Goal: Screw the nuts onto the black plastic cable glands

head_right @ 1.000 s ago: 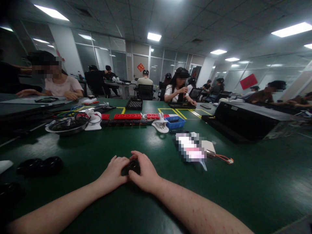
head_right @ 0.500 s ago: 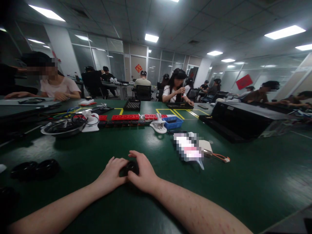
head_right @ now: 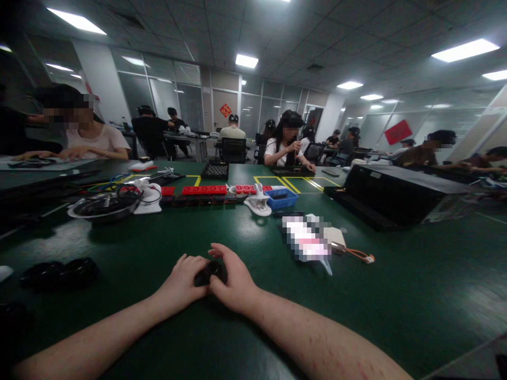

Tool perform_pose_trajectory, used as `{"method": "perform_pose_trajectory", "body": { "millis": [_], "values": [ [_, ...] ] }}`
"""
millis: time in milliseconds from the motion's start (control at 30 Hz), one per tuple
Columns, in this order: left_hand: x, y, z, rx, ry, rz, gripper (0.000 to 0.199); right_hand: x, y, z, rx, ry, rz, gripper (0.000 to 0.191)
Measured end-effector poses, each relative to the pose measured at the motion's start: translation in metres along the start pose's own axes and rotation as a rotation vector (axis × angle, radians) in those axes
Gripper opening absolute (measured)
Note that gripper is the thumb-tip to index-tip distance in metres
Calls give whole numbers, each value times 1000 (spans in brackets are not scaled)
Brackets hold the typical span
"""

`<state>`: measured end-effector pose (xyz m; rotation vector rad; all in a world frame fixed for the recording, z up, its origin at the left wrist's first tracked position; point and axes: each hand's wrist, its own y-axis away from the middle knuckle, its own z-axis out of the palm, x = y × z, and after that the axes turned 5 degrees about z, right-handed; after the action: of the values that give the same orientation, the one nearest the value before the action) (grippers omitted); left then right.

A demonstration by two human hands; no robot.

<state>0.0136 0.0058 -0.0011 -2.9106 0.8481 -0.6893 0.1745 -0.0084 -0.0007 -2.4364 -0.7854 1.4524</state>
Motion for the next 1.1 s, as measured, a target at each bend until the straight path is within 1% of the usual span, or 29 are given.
{"method": "perform_pose_trajectory", "body": {
  "millis": [133, 200, 267, 300, 367, 467, 533, 700, 767, 867, 900, 933, 1033, 1100],
  "values": [
    [-2, 0, 1, -6, -6, -1, 26, 2, -2, 1, 29, 84, 97, 66],
    [-2, 1, 1, -11, 1, 0, 26, 4, -2, 2, 32, 94, 127, 60],
    [-1, 1, 0, -11, 7, 3, 27, 5, -1, 3, 41, 72, 104, 52],
    [0, 1, 0, -10, 8, 3, 28, 5, -1, 3, 40, 61, 83, 51],
    [0, 0, 0, -12, 6, -1, 27, 4, 0, 2, 11, 65, 54, 57],
    [-1, 0, 0, -22, -5, -12, 27, 0, 0, 0, -50, 104, 69, 68],
    [-1, 0, 0, -26, -10, -13, 30, -1, -1, 0, -39, 115, 83, 70],
    [0, 0, -1, -18, -11, 2, 29, 0, -2, 1, 37, 93, 104, 50],
    [0, 0, 0, -19, -18, 4, 29, 0, -2, 1, 23, 73, 81, 54],
    [-1, 0, 1, -26, -36, 0, 31, 1, -1, 1, -27, 85, 62, 69],
    [-1, 0, 1, -25, -36, 0, 31, 1, -1, 1, -27, 95, 67, 71],
    [-1, 0, 1, -23, -33, 3, 31, 2, -1, 1, -16, 101, 73, 69],
    [-1, 0, 2, -4, -16, 14, 28, 4, 0, 2, 47, 85, 85, 53],
    [-2, 0, 3, 13, -8, 23, 29, 5, 0, 3, 71, 61, 70, 49]
  ]
}}
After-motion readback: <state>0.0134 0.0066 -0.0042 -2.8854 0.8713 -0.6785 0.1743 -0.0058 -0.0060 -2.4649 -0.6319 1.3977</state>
